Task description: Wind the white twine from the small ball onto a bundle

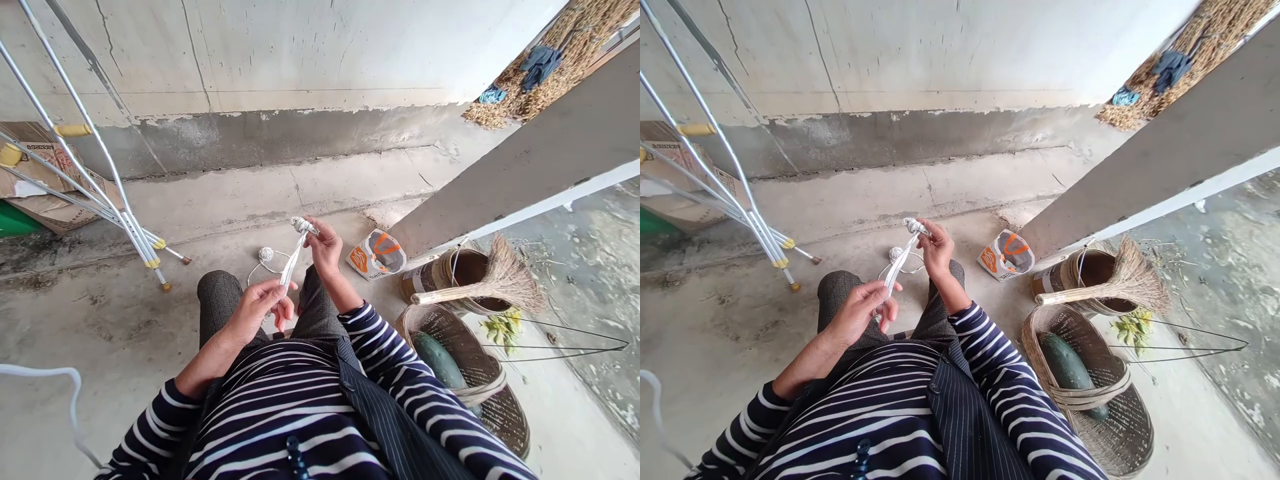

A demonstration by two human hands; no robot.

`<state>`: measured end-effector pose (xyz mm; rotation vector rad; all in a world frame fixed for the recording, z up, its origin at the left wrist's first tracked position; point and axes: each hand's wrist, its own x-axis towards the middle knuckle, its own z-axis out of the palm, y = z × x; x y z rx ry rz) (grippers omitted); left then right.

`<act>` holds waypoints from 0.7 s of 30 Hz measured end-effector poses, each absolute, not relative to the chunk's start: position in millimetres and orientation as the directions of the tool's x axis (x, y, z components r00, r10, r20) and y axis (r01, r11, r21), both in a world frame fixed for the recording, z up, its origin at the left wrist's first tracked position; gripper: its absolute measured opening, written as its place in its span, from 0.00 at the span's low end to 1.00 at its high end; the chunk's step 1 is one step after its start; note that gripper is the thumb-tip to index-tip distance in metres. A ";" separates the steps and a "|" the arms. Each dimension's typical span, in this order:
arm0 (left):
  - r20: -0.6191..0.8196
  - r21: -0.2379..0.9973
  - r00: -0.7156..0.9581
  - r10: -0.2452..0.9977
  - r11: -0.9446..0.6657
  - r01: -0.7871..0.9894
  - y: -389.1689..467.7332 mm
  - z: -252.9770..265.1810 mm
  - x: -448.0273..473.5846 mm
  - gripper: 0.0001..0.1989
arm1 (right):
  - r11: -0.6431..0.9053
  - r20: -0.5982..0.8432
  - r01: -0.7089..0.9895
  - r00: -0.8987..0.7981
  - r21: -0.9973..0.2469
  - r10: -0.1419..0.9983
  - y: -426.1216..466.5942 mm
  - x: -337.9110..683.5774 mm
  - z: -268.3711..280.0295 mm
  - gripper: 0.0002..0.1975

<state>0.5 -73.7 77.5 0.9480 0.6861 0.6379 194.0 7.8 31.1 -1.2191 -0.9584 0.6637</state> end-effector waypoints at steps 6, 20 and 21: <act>-0.181 0.855 0.690 0.701 0.459 -0.242 -65.5 96.8 -4.8 0.19 | 0.262 0.355 0.287 0.345 -0.921 0.869 4.4 198.2 22.3 0.14; -0.083 0.782 0.422 0.903 0.321 -0.533 14.0 104.9 -0.6 0.11 | 0.251 0.224 0.440 -0.113 -0.862 0.968 -37.6 187.4 1.8 0.11; -0.104 0.786 0.408 0.907 0.326 -0.526 17.9 100.3 -1.1 0.11 | 0.246 0.210 0.387 -0.133 -0.889 0.969 -39.7 186.1 1.4 0.10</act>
